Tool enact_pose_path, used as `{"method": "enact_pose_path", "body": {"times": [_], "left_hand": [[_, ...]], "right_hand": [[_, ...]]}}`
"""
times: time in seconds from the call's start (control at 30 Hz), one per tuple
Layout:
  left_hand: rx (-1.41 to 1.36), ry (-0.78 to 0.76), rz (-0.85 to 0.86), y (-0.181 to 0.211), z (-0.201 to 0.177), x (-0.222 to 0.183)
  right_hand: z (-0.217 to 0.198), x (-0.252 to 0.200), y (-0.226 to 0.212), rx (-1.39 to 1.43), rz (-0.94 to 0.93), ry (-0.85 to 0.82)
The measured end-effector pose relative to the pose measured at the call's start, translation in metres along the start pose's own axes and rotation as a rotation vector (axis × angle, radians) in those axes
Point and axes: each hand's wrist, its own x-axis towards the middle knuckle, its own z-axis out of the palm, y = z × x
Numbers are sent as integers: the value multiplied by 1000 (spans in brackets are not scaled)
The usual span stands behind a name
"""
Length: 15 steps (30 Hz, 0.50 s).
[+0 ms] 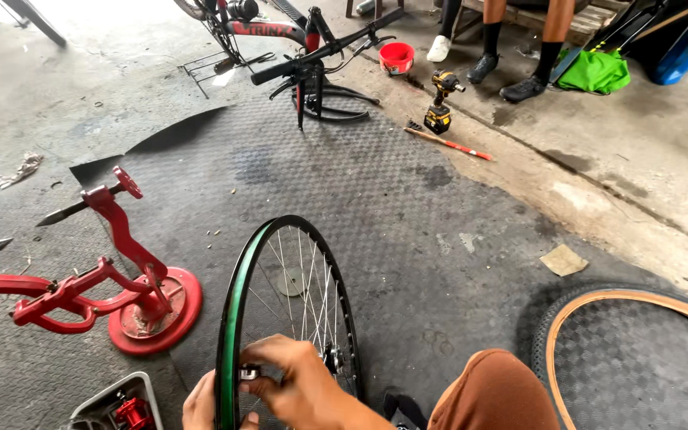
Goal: The person handles a bicycle wheel by hand, threading and tightening small metal components onto the axle/hub assembly.
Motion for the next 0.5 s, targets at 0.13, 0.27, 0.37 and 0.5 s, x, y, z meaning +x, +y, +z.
{"method": "enact_pose_path", "body": {"times": [0.13, 0.27, 0.37, 0.5], "left_hand": [[-225, -148, 25, -4, 4, 0], [-222, -125, 32, -8, 20, -14], [-229, -134, 31, -5, 23, -24], [-200, -90, 32, 2, 17, -8]], "right_hand": [[-13, 6, 25, 573, 386, -121], [-13, 1, 52, 690, 431, -258], [-10, -6, 47, 559, 476, -315], [-2, -1, 25, 471, 557, -258]]}}
